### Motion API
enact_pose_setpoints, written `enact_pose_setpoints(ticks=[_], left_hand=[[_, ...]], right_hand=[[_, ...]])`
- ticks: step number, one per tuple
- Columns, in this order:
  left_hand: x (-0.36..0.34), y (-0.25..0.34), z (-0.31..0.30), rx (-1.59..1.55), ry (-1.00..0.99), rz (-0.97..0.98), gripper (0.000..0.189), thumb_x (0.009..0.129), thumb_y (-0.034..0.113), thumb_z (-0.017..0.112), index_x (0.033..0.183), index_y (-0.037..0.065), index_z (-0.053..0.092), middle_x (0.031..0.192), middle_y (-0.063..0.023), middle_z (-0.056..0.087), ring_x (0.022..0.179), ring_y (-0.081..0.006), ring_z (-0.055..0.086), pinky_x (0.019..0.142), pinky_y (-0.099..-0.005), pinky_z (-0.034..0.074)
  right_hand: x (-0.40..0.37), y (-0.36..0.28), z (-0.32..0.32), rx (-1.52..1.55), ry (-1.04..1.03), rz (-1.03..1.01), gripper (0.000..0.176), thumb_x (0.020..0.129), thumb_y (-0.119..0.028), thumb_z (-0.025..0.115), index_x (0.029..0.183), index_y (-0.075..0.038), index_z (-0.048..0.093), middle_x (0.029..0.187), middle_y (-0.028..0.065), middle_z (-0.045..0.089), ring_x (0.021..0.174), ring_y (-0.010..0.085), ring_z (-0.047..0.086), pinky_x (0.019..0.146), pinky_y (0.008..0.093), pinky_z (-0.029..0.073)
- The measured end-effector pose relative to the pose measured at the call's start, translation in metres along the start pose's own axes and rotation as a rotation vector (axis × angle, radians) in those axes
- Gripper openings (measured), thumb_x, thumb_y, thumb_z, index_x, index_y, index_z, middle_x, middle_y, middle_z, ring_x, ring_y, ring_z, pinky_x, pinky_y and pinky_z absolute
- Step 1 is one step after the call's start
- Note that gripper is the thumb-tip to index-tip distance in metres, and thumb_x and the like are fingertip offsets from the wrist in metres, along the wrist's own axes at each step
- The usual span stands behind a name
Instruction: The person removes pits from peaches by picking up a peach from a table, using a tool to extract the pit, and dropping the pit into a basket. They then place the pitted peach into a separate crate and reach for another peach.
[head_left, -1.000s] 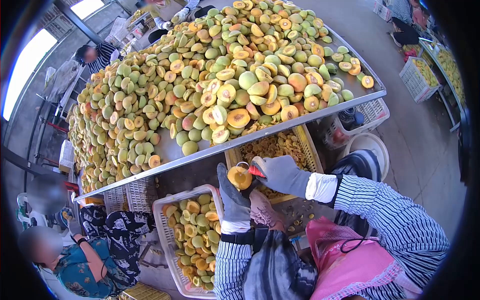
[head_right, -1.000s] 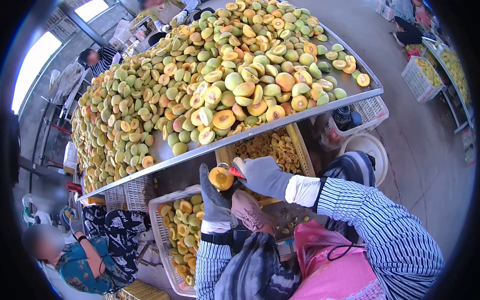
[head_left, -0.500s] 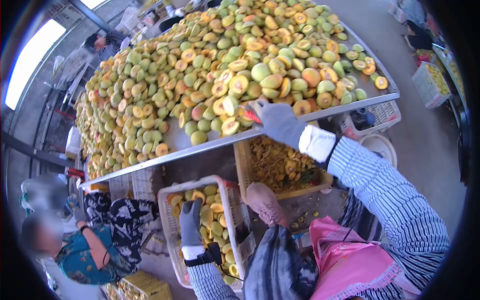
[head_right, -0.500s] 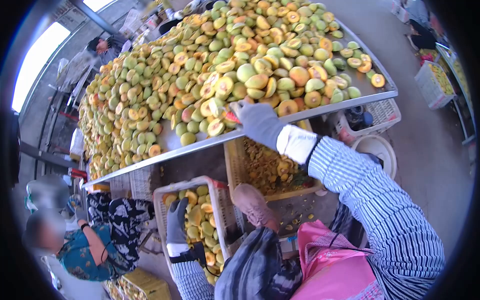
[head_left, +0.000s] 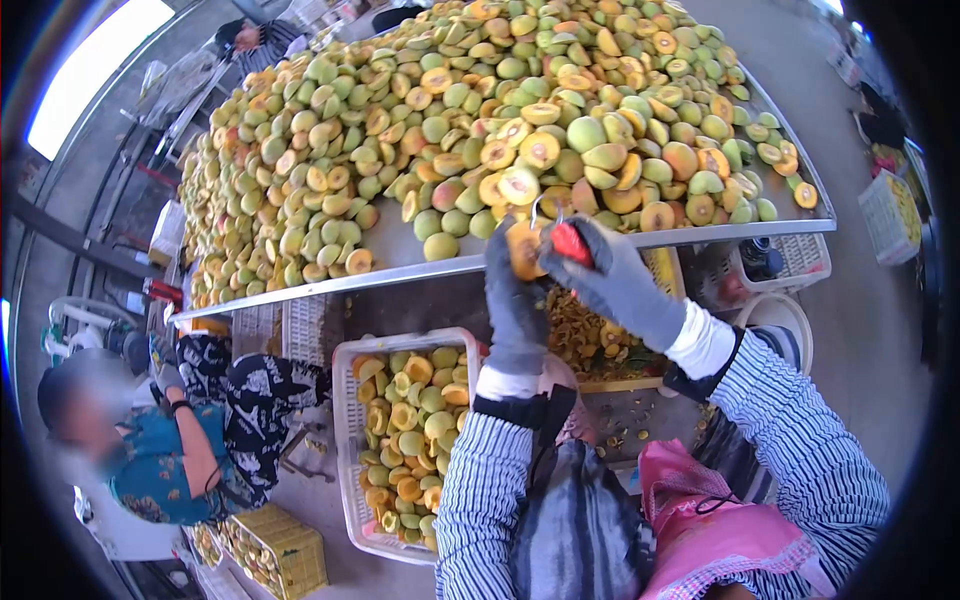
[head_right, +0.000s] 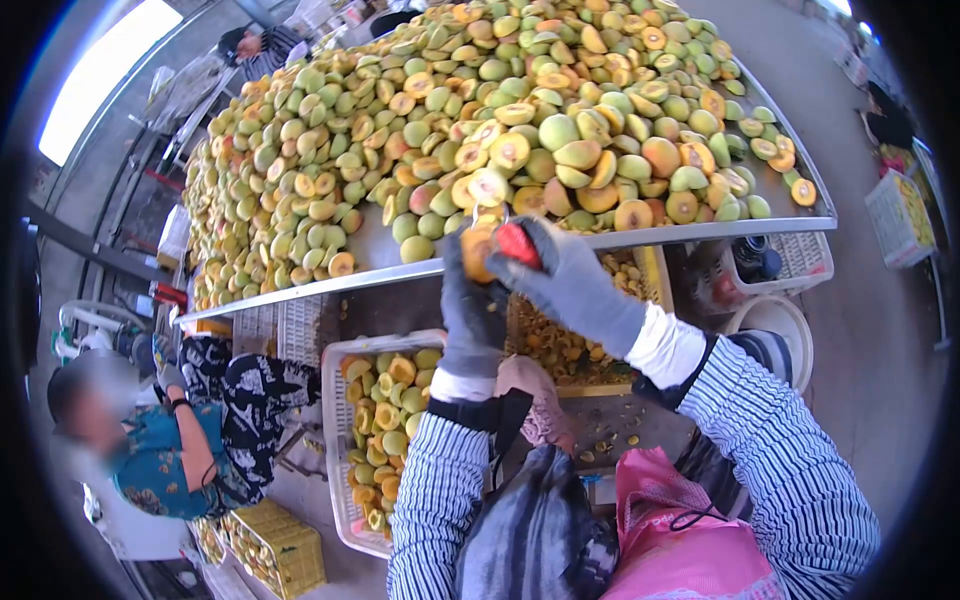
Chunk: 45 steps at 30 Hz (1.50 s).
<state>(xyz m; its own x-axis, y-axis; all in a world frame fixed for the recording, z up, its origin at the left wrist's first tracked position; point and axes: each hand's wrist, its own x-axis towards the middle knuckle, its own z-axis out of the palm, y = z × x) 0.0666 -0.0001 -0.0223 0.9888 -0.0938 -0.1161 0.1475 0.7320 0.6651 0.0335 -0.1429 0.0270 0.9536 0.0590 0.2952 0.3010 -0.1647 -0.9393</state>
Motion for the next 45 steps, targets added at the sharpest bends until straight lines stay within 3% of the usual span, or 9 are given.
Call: enact_pose_setpoints(ticks=[6, 12, 15, 20, 22, 24, 27, 37, 45], left_hand=[[-0.046, 0.007, -0.019, 0.124, -0.017, 0.112, 0.051, 0.104, 0.042, 0.043, 0.135, 0.002, 0.048, 0.128, -0.0169, 0.059, 0.114, -0.0294, 0.061, 0.103, -0.0430, 0.048], [-0.060, 0.000, -0.014, 0.300, 0.141, 0.137, 0.053, 0.105, 0.045, 0.035, 0.128, -0.001, 0.052, 0.118, -0.0192, 0.063, 0.102, -0.0306, 0.065, 0.092, -0.0411, 0.055], [-0.065, -0.002, -0.005, 0.347, 0.202, 0.229, 0.051, 0.105, 0.043, 0.036, 0.122, -0.002, 0.056, 0.108, -0.0169, 0.067, 0.092, -0.0255, 0.067, 0.086, -0.0372, 0.057], [-0.066, -0.002, -0.008, 0.626, 0.177, 0.358, 0.040, 0.102, 0.034, 0.049, 0.108, -0.004, 0.059, 0.100, -0.0146, 0.067, 0.090, -0.0205, 0.065, 0.083, -0.0338, 0.056], [-0.068, 0.000, -0.004, 0.208, 0.260, 0.162, 0.042, 0.103, 0.035, 0.047, 0.110, -0.005, 0.059, 0.101, -0.0146, 0.066, 0.089, -0.0218, 0.065, 0.082, -0.0338, 0.057], [-0.072, 0.003, -0.002, 0.226, 0.229, 0.167, 0.041, 0.102, 0.034, 0.049, 0.112, -0.005, 0.059, 0.101, -0.0146, 0.066, 0.088, -0.0224, 0.066, 0.081, -0.0337, 0.057], [-0.075, -0.002, 0.006, 0.285, 0.227, 0.244, 0.039, 0.101, 0.032, 0.052, 0.114, -0.005, 0.058, 0.101, -0.0143, 0.066, 0.087, -0.0232, 0.066, 0.079, -0.0335, 0.057], [-0.077, 0.004, 0.008, 0.375, 0.290, 0.222, 0.050, 0.104, 0.041, 0.039, 0.112, -0.004, 0.060, 0.099, -0.0148, 0.067, 0.085, -0.0235, 0.066, 0.077, -0.0330, 0.056], [-0.082, 0.005, 0.019, 0.494, 0.294, 0.288, 0.050, 0.105, 0.039, 0.037, 0.108, -0.005, 0.060, 0.097, -0.0137, 0.068, 0.084, -0.0218, 0.067, 0.079, -0.0313, 0.056]], right_hand=[[-0.041, 0.008, 0.008, -0.423, -0.236, 0.008, 0.046, 0.088, -0.047, 0.067, 0.100, -0.003, 0.057, 0.078, 0.0221, 0.064, 0.075, 0.0442, 0.063, 0.064, 0.0485, 0.049], [-0.053, 0.015, 0.021, -0.516, -0.278, 0.100, 0.041, 0.092, -0.044, 0.062, 0.098, -0.003, 0.058, 0.079, 0.0217, 0.066, 0.075, 0.0425, 0.065, 0.065, 0.0482, 0.051], [-0.061, 0.030, 0.028, -0.110, -0.318, 0.123, 0.041, 0.093, -0.042, 0.062, 0.099, -0.002, 0.059, 0.083, 0.0230, 0.066, 0.078, 0.0440, 0.064, 0.068, 0.0476, 0.050], [-0.066, 0.030, 0.021, -0.066, -0.435, 0.210, 0.038, 0.094, -0.040, 0.062, 0.099, -0.002, 0.060, 0.082, 0.0203, 0.066, 0.073, 0.0407, 0.062, 0.067, 0.0442, 0.049], [-0.060, 0.017, 0.018, 0.060, -0.457, 0.240, 0.037, 0.095, -0.038, 0.062, 0.099, -0.002, 0.059, 0.081, 0.0186, 0.065, 0.070, 0.0378, 0.059, 0.067, 0.0412, 0.048], [-0.056, 0.001, 0.011, 0.234, -0.659, 0.648, 0.035, 0.093, -0.036, 0.063, 0.103, -0.003, 0.060, 0.088, 0.0219, 0.067, 0.080, 0.0432, 0.065, 0.068, 0.0467, 0.051], [-0.079, 0.016, 0.036, -0.261, -0.240, 0.193, 0.035, 0.092, -0.032, 0.064, 0.109, -0.002, 0.058, 0.089, 0.0222, 0.067, 0.083, 0.0437, 0.065, 0.070, 0.0461, 0.052], [-0.083, 0.029, 0.039, 0.029, -0.244, 0.231, 0.036, 0.092, -0.032, 0.064, 0.112, -0.002, 0.059, 0.095, 0.0246, 0.067, 0.088, 0.0439, 0.063, 0.077, 0.0447, 0.051], [-0.072, 0.010, 0.016, 0.397, -0.573, 0.544, 0.035, 0.095, -0.031, 0.062, 0.113, 0.000, 0.063, 0.096, 0.0071, 0.069, 0.089, 0.0168, 0.064, 0.080, 0.0332, 0.050]])
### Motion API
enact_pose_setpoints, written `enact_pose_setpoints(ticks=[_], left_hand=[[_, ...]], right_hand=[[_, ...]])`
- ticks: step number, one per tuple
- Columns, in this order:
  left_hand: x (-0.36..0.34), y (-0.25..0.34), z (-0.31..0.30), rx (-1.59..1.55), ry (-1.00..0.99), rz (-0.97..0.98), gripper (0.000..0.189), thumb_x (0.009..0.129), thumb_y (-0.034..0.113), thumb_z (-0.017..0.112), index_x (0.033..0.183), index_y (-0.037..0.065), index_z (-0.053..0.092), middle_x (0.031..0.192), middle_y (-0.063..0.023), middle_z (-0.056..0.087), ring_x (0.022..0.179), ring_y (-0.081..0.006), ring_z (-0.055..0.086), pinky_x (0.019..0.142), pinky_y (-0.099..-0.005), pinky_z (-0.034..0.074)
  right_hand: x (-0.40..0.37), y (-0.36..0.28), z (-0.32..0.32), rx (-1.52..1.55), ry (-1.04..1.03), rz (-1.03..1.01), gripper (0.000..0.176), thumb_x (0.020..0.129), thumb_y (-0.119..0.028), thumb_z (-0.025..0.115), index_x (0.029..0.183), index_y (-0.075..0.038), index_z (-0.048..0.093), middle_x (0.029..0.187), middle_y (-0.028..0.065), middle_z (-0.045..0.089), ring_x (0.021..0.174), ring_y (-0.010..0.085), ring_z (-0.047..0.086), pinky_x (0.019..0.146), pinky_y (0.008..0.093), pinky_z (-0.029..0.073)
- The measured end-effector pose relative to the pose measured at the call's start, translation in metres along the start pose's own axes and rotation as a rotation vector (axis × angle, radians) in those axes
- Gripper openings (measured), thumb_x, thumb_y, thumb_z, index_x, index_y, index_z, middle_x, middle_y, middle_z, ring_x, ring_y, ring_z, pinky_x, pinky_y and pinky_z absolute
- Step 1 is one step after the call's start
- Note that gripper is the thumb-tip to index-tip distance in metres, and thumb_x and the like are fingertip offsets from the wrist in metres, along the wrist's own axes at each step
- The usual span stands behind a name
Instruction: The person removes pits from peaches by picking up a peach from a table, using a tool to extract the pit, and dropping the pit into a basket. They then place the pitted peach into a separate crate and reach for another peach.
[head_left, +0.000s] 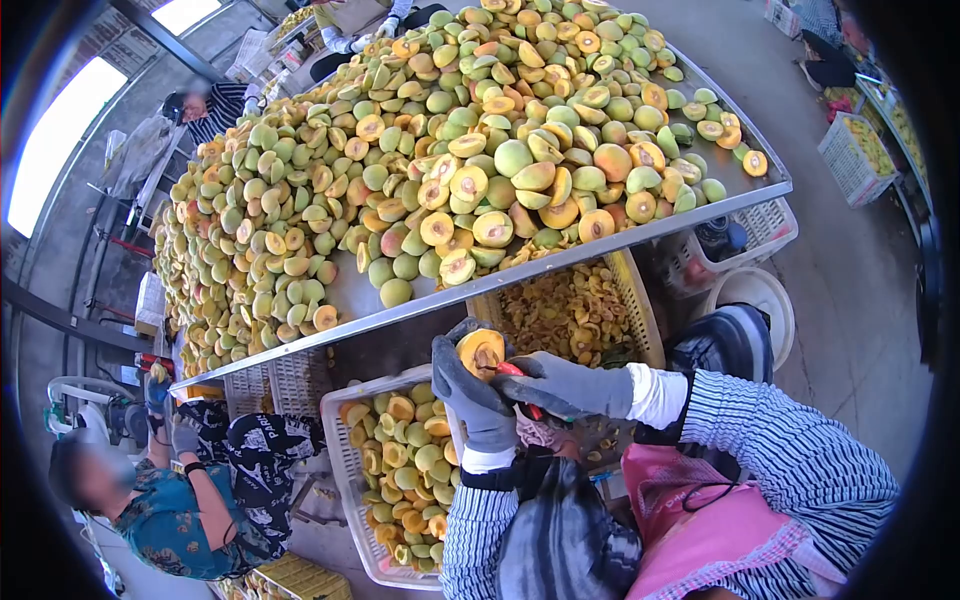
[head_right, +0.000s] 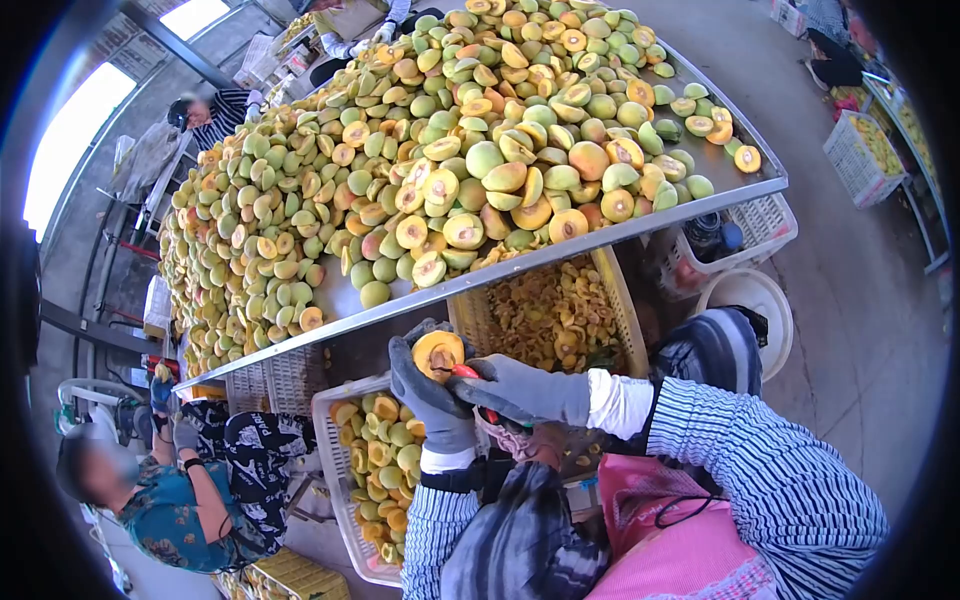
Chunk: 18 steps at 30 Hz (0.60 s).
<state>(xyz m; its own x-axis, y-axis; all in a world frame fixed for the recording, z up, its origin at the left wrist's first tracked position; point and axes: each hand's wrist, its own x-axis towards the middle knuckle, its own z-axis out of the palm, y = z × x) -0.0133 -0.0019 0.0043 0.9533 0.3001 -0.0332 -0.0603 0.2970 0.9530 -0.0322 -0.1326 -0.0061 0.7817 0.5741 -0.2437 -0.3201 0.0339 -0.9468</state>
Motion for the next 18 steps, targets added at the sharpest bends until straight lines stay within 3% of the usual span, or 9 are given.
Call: enact_pose_setpoints(ticks=[3, 5, 7, 8, 10, 13, 15, 17, 18], left_hand=[[0.010, -0.008, -0.015, 0.279, -0.207, 0.148, 0.048, 0.106, 0.036, 0.037, 0.108, -0.007, 0.059, 0.097, -0.0124, 0.068, 0.081, -0.0203, 0.067, 0.075, -0.0308, 0.056], [0.016, -0.015, -0.019, 0.453, -0.317, 0.434, 0.040, 0.105, 0.028, 0.043, 0.106, -0.008, 0.061, 0.095, -0.0119, 0.069, 0.079, -0.0175, 0.066, 0.068, -0.0286, 0.055], [0.021, -0.006, -0.011, 0.275, -0.290, 0.265, 0.032, 0.103, 0.021, 0.049, 0.102, -0.007, 0.065, 0.091, -0.0129, 0.070, 0.078, -0.0148, 0.065, 0.064, -0.0262, 0.053], [0.027, -0.001, -0.010, 0.445, -0.385, 0.160, 0.031, 0.102, 0.020, 0.051, 0.100, -0.007, 0.067, 0.089, -0.0128, 0.071, 0.077, -0.0143, 0.065, 0.065, -0.0264, 0.053], [0.037, 0.002, -0.013, 0.621, -0.599, 0.025, 0.045, 0.103, 0.032, 0.049, 0.099, -0.006, 0.070, 0.087, -0.0100, 0.072, 0.075, -0.0155, 0.066, 0.069, -0.0272, 0.053], [0.036, 0.008, 0.006, 0.449, -0.786, 0.244, 0.046, 0.103, 0.034, 0.049, 0.094, -0.005, 0.071, 0.085, -0.0092, 0.071, 0.077, -0.0163, 0.068, 0.071, -0.0274, 0.053], [0.034, -0.009, 0.005, 0.447, -0.734, 0.135, 0.045, 0.103, 0.036, 0.048, 0.104, -0.004, 0.067, 0.091, -0.0112, 0.071, 0.079, -0.0208, 0.069, 0.075, -0.0307, 0.056], [0.025, -0.035, 0.011, 0.175, -0.327, 0.037, 0.043, 0.103, 0.037, 0.047, 0.116, -0.002, 0.060, 0.099, -0.0130, 0.069, 0.087, -0.0245, 0.069, 0.077, -0.0377, 0.059], [0.037, -0.048, 0.008, -0.164, -0.234, -0.217, 0.046, 0.102, 0.042, 0.046, 0.126, 0.003, 0.052, 0.107, -0.0144, 0.066, 0.094, -0.0286, 0.067, 0.078, -0.0454, 0.060]], right_hand=[[0.015, 0.052, -0.022, 0.285, -0.237, -0.142, 0.035, 0.095, -0.031, 0.064, 0.115, -0.003, 0.065, 0.101, 0.0055, 0.068, 0.089, 0.0156, 0.064, 0.081, 0.0305, 0.050], [0.009, 0.062, -0.031, 0.603, -0.214, -0.076, 0.037, 0.096, -0.031, 0.062, 0.121, -0.004, 0.064, 0.105, 0.0054, 0.067, 0.088, 0.0135, 0.064, 0.080, 0.0271, 0.052], [0.003, 0.024, -0.045, 0.129, -0.332, -0.018, 0.038, 0.099, -0.038, 0.057, 0.114, -0.004, 0.063, 0.095, 0.0053, 0.066, 0.080, 0.0119, 0.064, 0.071, 0.0225, 0.053], [0.003, 0.026, -0.049, 0.129, -0.328, -0.016, 0.038, 0.099, -0.038, 0.057, 0.114, -0.004, 0.063, 0.095, 0.0053, 0.066, 0.080, 0.0119, 0.064, 0.071, 0.0225, 0.053], [0.001, 0.032, -0.058, 0.860, -0.676, 0.383, 0.043, 0.101, -0.045, 0.050, 0.103, -0.004, 0.061, 0.077, 0.0053, 0.061, 0.060, 0.0116, 0.059, 0.052, 0.0219, 0.050], [-0.013, 0.028, -0.036, 1.056, -0.728, 0.266, 0.047, 0.102, -0.050, 0.046, 0.094, -0.005, 0.058, 0.063, 0.0033, 0.053, 0.042, 0.0113, 0.047, 0.036, 0.0243, 0.039], [-0.018, 0.019, -0.033, 1.066, -0.614, 0.242, 0.047, 0.102, -0.050, 0.045, 0.094, -0.005, 0.058, 0.060, 0.0037, 0.052, 0.036, 0.0116, 0.041, 0.031, 0.0260, 0.033], [-0.016, 0.021, -0.038, 1.040, -0.566, 0.217, 0.047, 0.102, -0.049, 0.045, 0.095, -0.005, 0.058, 0.062, 0.0031, 0.052, 0.042, 0.0110, 0.045, 0.037, 0.0232, 0.037], [-0.015, 0.027, -0.048, 0.978, -0.595, 0.257, 0.045, 0.102, -0.048, 0.047, 0.094, -0.005, 0.059, 0.064, 0.0027, 0.054, 0.048, 0.0108, 0.050, 0.044, 0.0228, 0.041]])
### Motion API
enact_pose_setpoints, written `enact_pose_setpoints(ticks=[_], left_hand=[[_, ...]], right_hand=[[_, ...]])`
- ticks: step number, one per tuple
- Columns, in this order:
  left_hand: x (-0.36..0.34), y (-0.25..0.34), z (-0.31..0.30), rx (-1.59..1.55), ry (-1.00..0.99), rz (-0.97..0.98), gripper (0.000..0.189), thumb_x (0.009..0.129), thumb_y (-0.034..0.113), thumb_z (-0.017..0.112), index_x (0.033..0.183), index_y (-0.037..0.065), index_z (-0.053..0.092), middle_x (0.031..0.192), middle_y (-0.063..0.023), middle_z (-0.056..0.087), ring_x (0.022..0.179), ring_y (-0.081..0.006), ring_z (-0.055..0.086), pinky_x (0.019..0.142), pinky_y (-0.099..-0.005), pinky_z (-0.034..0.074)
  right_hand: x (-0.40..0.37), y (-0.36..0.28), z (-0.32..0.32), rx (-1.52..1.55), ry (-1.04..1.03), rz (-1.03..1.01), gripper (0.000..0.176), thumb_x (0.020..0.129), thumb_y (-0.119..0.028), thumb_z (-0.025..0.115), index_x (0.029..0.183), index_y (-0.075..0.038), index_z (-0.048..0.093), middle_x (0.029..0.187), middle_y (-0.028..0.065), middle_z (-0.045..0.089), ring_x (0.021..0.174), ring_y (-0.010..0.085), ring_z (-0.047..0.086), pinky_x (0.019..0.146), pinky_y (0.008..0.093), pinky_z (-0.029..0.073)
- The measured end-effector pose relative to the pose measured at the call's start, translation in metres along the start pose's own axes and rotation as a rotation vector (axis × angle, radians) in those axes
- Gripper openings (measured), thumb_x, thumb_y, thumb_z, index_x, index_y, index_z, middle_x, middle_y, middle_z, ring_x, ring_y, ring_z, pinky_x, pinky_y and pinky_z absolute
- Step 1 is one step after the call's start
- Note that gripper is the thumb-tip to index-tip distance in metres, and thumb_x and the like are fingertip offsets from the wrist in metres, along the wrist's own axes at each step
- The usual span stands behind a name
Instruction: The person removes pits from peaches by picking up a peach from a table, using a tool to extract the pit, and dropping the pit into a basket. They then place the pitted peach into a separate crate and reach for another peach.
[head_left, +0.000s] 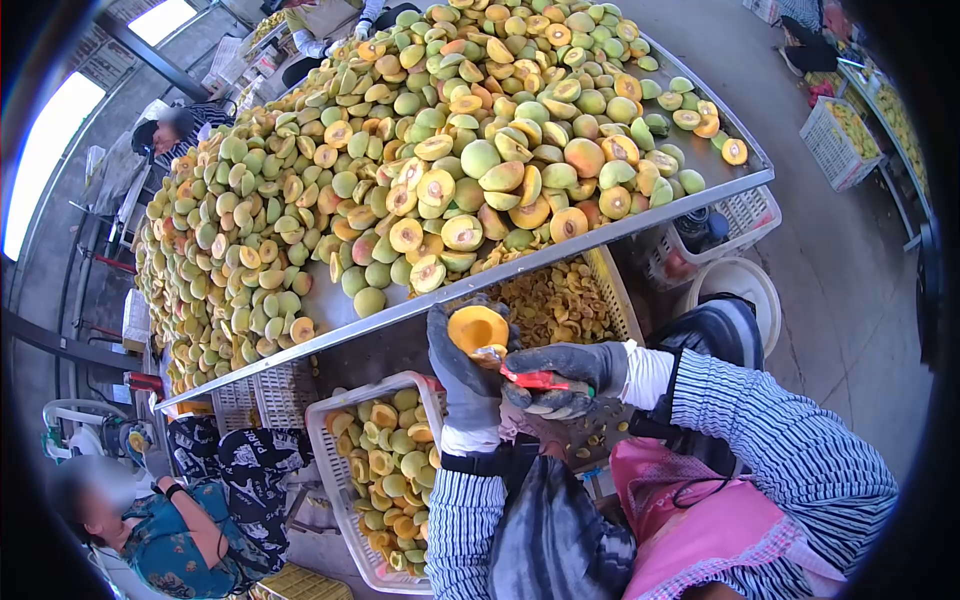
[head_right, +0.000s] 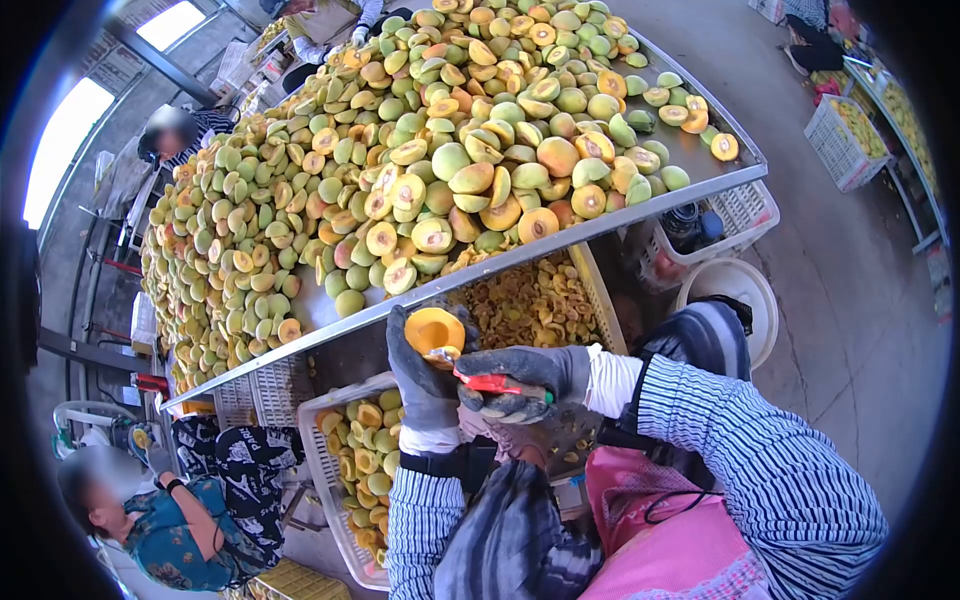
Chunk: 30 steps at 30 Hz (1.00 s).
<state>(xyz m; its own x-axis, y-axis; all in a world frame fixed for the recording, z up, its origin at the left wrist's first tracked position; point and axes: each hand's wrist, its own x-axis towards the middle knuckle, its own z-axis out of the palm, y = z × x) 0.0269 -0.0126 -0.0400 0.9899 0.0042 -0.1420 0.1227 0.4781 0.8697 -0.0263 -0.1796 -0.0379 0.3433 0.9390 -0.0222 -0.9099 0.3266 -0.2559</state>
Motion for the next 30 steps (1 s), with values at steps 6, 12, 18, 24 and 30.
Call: enact_pose_setpoints(ticks=[6, 12, 18, 24, 30], left_hand=[[-0.004, 0.006, -0.030, -0.086, 0.070, -0.158, 0.051, 0.100, 0.052, 0.046, 0.130, 0.012, 0.050, 0.113, -0.0131, 0.064, 0.099, -0.0331, 0.067, 0.082, -0.0505, 0.059], [-0.024, -0.007, -0.022, 0.071, -0.068, -0.045, 0.047, 0.106, 0.038, 0.042, 0.142, 0.008, 0.041, 0.123, -0.0106, 0.059, 0.107, -0.0254, 0.065, 0.088, -0.0389, 0.060], [-0.025, -0.017, -0.046, 0.207, -0.259, 0.000, 0.045, 0.106, 0.025, 0.043, 0.147, 0.010, 0.033, 0.135, -0.0144, 0.050, 0.116, -0.0337, 0.059, 0.091, -0.0514, 0.058], [-0.042, 0.014, -0.032, -0.220, -0.088, -0.480, 0.055, 0.100, 0.020, 0.057, 0.147, 0.007, 0.033, 0.132, -0.0161, 0.052, 0.114, -0.0320, 0.060, 0.087, -0.0503, 0.059], [-0.051, 0.074, -0.121, 0.634, -0.001, 0.231, 0.034, 0.099, 0.035, 0.057, 0.118, 0.006, 0.058, 0.107, -0.0144, 0.065, 0.091, -0.0263, 0.067, 0.080, -0.0339, 0.057]], right_hand=[[-0.019, -0.005, -0.006, -1.196, 0.851, -0.133, 0.041, 0.092, -0.045, 0.062, 0.104, -0.005, 0.058, 0.073, 0.0098, 0.064, 0.065, 0.0297, 0.065, 0.057, 0.0393, 0.050], [0.008, -0.002, 0.001, -2.098, 1.302, -0.433, 0.036, 0.087, -0.036, 0.067, 0.103, -0.007, 0.054, 0.070, 0.0135, 0.066, 0.064, 0.0352, 0.067, 0.053, 0.0459, 0.050], [0.015, -0.003, -0.003, -2.178, 1.271, -0.309, 0.038, 0.088, -0.036, 0.065, 0.111, -0.007, 0.053, 0.075, 0.0136, 0.068, 0.066, 0.0342, 0.068, 0.054, 0.0440, 0.051], [0.009, -0.009, -0.032, -2.118, 1.490, 0.079, 0.031, 0.088, -0.029, 0.064, 0.105, -0.005, 0.054, 0.074, 0.0132, 0.068, 0.066, 0.0329, 0.069, 0.056, 0.0467, 0.052], [-0.034, -0.045, -0.005, -2.128, 1.530, -0.646, 0.040, 0.087, -0.037, 0.067, 0.111, -0.008, 0.055, 0.090, 0.0139, 0.067, 0.076, 0.0350, 0.068, 0.063, 0.0466, 0.052]])
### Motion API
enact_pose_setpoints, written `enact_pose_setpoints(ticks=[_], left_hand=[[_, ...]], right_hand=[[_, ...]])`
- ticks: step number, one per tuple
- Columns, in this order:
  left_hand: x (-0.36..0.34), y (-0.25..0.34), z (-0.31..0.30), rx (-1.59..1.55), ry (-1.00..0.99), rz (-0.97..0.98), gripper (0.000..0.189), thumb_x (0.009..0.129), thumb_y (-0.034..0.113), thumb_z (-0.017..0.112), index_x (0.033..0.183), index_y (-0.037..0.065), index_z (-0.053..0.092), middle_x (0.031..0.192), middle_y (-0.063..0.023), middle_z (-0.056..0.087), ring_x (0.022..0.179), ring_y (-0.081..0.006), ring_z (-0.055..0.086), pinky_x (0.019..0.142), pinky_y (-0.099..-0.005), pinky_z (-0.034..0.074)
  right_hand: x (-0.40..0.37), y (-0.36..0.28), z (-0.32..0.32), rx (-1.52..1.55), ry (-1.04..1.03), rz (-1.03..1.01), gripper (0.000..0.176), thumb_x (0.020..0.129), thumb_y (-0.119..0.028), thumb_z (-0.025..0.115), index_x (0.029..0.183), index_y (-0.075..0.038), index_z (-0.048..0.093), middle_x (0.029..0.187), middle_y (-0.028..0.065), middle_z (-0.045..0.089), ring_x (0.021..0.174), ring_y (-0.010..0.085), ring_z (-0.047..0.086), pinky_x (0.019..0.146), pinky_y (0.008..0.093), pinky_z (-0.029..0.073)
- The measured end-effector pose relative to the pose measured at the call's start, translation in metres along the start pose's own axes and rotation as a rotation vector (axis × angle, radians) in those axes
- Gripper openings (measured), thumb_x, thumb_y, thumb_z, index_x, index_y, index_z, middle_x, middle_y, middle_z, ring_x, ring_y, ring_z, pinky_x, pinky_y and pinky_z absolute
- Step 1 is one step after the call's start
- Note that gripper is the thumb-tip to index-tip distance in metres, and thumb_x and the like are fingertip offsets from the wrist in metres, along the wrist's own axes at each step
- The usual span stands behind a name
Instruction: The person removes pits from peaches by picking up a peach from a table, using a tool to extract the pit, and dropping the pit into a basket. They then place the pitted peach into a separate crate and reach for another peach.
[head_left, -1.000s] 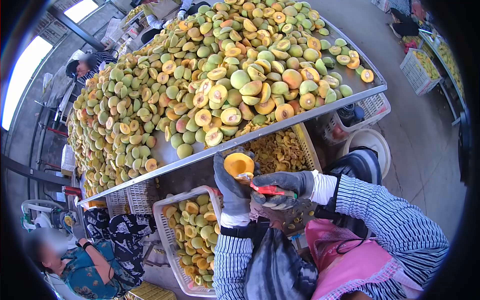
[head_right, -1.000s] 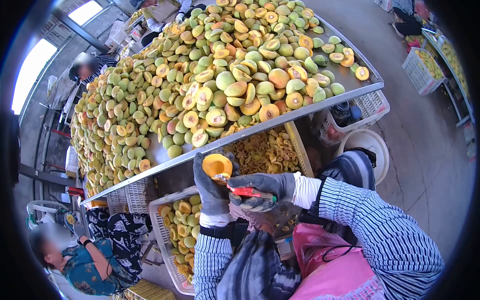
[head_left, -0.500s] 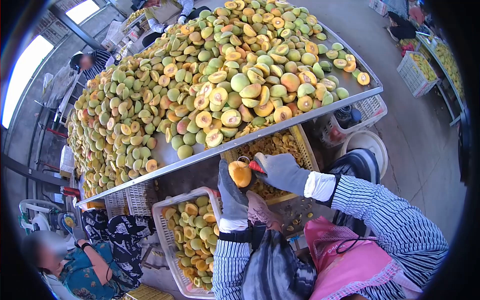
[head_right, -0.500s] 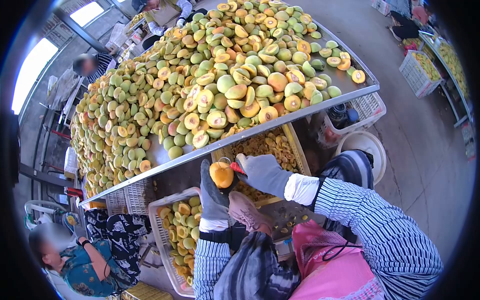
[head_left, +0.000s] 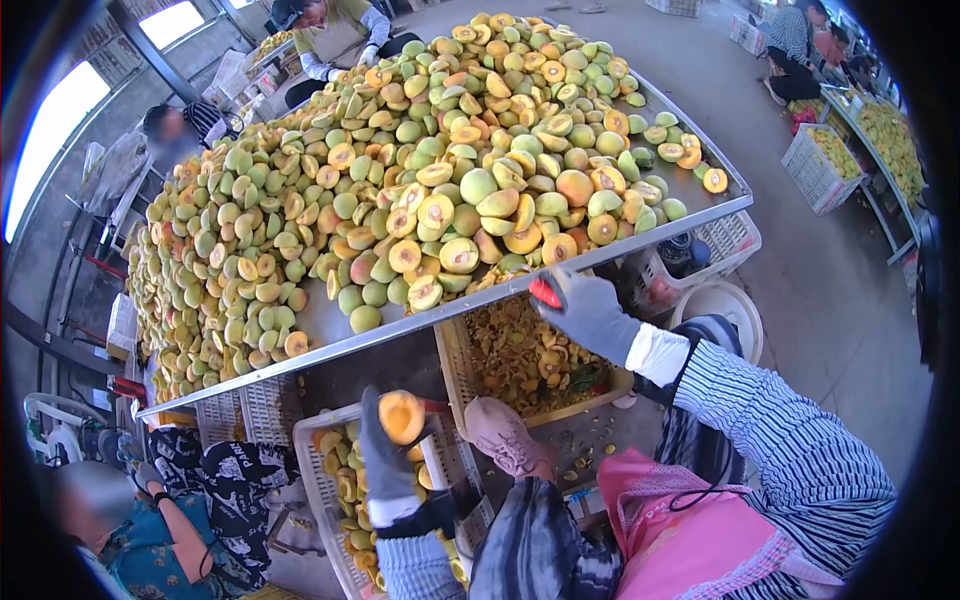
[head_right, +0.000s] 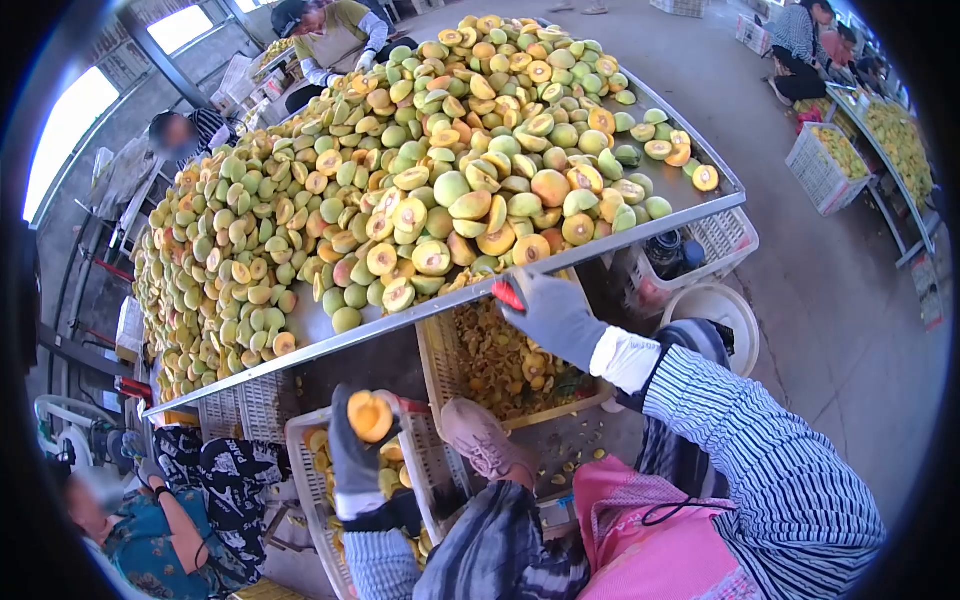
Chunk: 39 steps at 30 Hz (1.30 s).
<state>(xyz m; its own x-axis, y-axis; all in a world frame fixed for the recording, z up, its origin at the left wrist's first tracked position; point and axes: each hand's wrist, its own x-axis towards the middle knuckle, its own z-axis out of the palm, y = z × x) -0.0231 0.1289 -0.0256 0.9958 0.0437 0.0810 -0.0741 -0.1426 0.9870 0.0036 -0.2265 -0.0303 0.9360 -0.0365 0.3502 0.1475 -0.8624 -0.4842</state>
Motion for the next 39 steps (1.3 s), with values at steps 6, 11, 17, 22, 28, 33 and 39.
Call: enact_pose_setpoints(ticks=[6, 11, 17, 22, 28, 33, 39], left_hand=[[0.000, 0.054, -0.064, 0.007, 0.214, -0.372, 0.036, 0.096, 0.038, 0.061, 0.121, 0.012, 0.058, 0.116, -0.0085, 0.061, 0.103, -0.0197, 0.059, 0.082, -0.0351, 0.049], [0.023, 0.051, -0.020, -0.053, 0.014, -0.269, 0.031, 0.098, 0.031, 0.057, 0.117, 0.006, 0.062, 0.108, -0.0084, 0.067, 0.091, -0.0186, 0.068, 0.076, -0.0283, 0.053], [0.074, 0.050, 0.083, -0.413, -0.247, -0.377, 0.054, 0.099, 0.051, 0.051, 0.126, 0.004, 0.058, 0.109, -0.0121, 0.068, 0.088, -0.0244, 0.069, 0.079, -0.0397, 0.057], [0.068, 0.046, 0.144, -0.482, -0.340, -0.378, 0.068, 0.101, 0.059, 0.036, 0.128, 0.001, 0.058, 0.109, -0.0124, 0.068, 0.086, -0.0218, 0.070, 0.061, -0.0340, 0.061], [0.048, 0.011, 0.132, -0.515, -0.044, -0.060, 0.047, 0.105, 0.040, 0.041, 0.126, 0.000, 0.055, 0.111, -0.0117, 0.066, 0.098, -0.0206, 0.067, 0.086, -0.0370, 0.058], [0.032, 0.020, 0.137, -0.474, 0.115, -0.075, 0.041, 0.106, 0.038, 0.041, 0.114, 0.001, 0.059, 0.107, -0.0106, 0.066, 0.095, -0.0187, 0.065, 0.088, -0.0342, 0.054], [0.024, 0.016, 0.128, 0.186, 0.087, 0.395, 0.036, 0.103, 0.028, 0.043, 0.096, 0.000, 0.064, 0.086, -0.0079, 0.066, 0.079, -0.0171, 0.064, 0.073, -0.0307, 0.051]], right_hand=[[0.114, 0.025, -0.005, -0.089, -0.021, 0.307, 0.044, 0.086, -0.040, 0.068, 0.108, -0.003, 0.058, 0.085, 0.0171, 0.069, 0.078, 0.0344, 0.068, 0.068, 0.0432, 0.054], [0.127, 0.033, -0.013, 0.313, -0.130, 0.522, 0.037, 0.086, -0.030, 0.068, 0.104, 0.001, 0.059, 0.073, 0.0140, 0.067, 0.056, 0.0251, 0.065, 0.051, 0.0374, 0.051], [0.067, 0.031, -0.006, 1.345, 0.113, 0.509, 0.039, 0.084, -0.020, 0.075, 0.111, 0.001, 0.055, 0.076, 0.0098, 0.065, 0.049, 0.0137, 0.058, 0.036, 0.0254, 0.041], [0.028, -0.047, -0.018, 1.040, -0.225, 0.332, 0.046, 0.085, -0.029, 0.076, 0.114, -0.001, 0.055, 0.080, 0.0134, 0.065, 0.058, 0.0236, 0.064, 0.048, 0.0376, 0.048], [-0.010, -0.087, -0.020, 0.374, -0.296, -0.011, 0.042, 0.090, -0.045, 0.066, 0.097, -0.005, 0.055, 0.074, 0.0201, 0.064, 0.070, 0.0425, 0.064, 0.060, 0.0482, 0.049], [-0.028, -0.080, 0.022, 0.410, -0.302, -0.029, 0.041, 0.091, -0.046, 0.063, 0.095, -0.005, 0.058, 0.075, 0.0201, 0.064, 0.068, 0.0415, 0.064, 0.058, 0.0483, 0.049], [-0.024, -0.083, 0.004, 0.975, -0.999, 0.421, 0.037, 0.093, -0.043, 0.062, 0.095, -0.007, 0.061, 0.081, 0.0099, 0.067, 0.072, 0.0294, 0.067, 0.065, 0.0414, 0.050]])
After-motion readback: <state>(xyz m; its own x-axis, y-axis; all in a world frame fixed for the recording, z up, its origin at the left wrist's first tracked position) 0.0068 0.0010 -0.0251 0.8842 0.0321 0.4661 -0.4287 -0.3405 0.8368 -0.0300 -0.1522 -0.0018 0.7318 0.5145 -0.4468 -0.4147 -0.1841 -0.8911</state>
